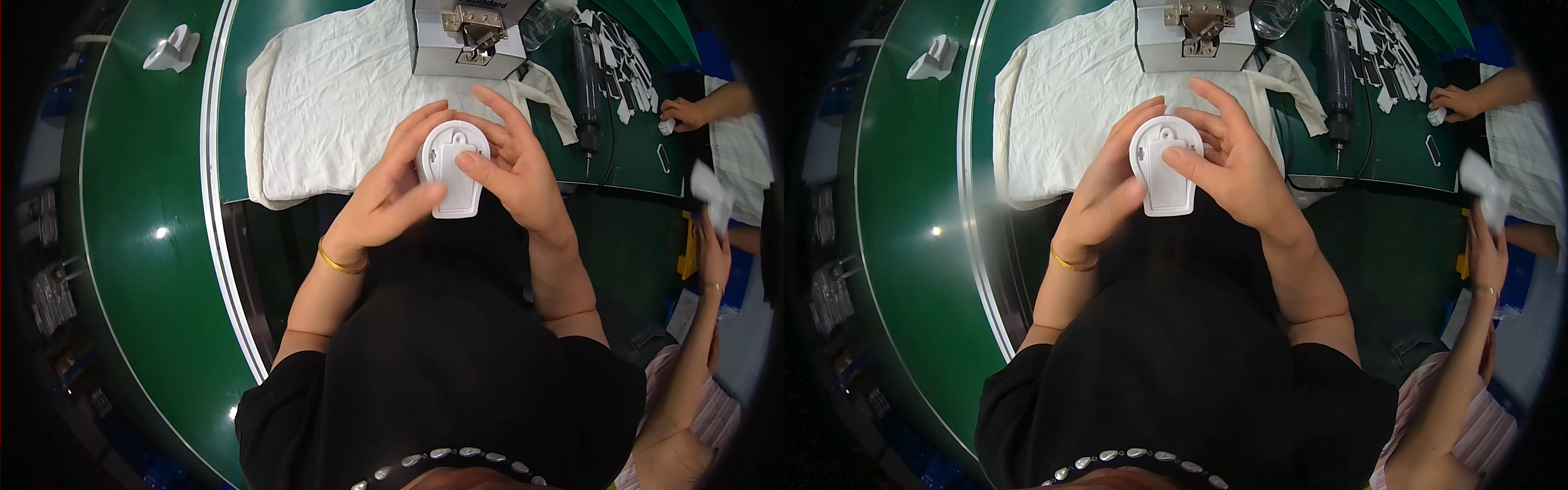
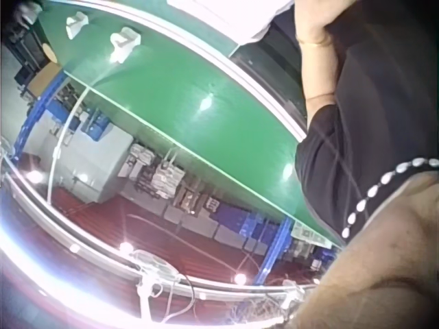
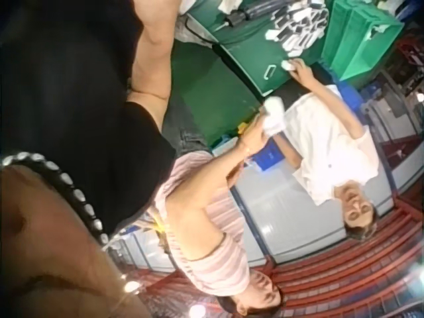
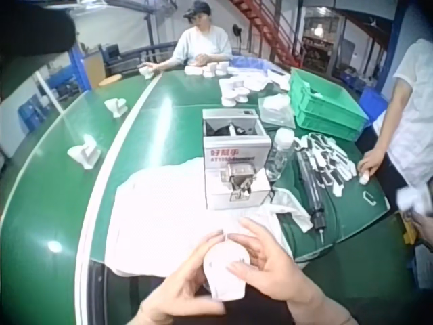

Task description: Assembling and cleaning small white plastic electronic housings using an electric screwdriver and an automatic screw feeder.

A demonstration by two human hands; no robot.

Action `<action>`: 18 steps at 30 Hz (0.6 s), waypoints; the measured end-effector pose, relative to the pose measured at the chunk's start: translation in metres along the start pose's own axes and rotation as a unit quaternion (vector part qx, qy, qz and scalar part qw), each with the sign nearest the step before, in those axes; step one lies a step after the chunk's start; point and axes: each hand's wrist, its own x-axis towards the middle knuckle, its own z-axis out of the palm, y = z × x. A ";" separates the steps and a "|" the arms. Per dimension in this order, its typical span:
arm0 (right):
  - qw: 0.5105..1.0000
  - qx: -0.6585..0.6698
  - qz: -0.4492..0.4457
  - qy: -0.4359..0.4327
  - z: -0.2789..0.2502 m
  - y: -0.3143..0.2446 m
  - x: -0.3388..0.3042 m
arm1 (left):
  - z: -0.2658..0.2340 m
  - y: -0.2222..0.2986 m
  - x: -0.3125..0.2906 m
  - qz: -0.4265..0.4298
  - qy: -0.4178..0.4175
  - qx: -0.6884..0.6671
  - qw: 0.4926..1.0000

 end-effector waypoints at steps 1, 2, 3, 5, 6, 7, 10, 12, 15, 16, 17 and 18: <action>1.000 0.022 0.010 -0.021 -0.002 0.000 0.001 | 0.000 0.001 0.000 -0.019 0.007 -0.009 1.000; 1.000 0.022 0.009 -0.021 0.000 -0.002 0.000 | 0.002 0.000 -0.001 -0.003 0.004 0.007 1.000; 0.999 0.029 0.017 -0.019 0.001 -0.004 0.000 | 0.002 -0.002 -0.002 -0.002 0.004 0.007 1.000; 0.999 0.037 0.024 -0.017 0.003 -0.004 -0.001 | 0.003 -0.003 -0.003 -0.008 0.018 -0.032 0.999; 0.998 0.056 0.022 -0.025 0.003 -0.001 -0.001 | 0.003 -0.003 -0.004 -0.008 0.018 -0.032 0.999; 0.996 0.076 0.020 -0.033 0.003 0.000 -0.001 | 0.003 -0.002 -0.005 -0.014 0.018 -0.043 0.999; 0.997 0.072 0.012 -0.036 0.004 0.000 -0.003 | 0.004 0.000 -0.005 -0.017 0.015 -0.058 0.998; 0.998 0.060 0.003 -0.031 0.005 0.000 -0.004 | 0.005 0.001 -0.005 -0.015 0.012 -0.061 0.998; 0.999 0.041 -0.012 -0.021 0.008 0.000 -0.006 | 0.008 -0.001 -0.006 -0.015 0.025 -0.077 0.997; 0.999 0.034 -0.018 -0.017 0.009 0.001 -0.006 | 0.010 -0.001 -0.006 -0.013 0.031 -0.069 0.997; 0.999 0.033 -0.020 -0.015 0.010 0.002 -0.008 | 0.011 -0.002 -0.007 -0.010 0.036 -0.061 0.997; 0.999 0.039 -0.021 -0.010 0.009 0.004 -0.009 | 0.013 -0.003 -0.007 -0.007 0.031 -0.063 0.998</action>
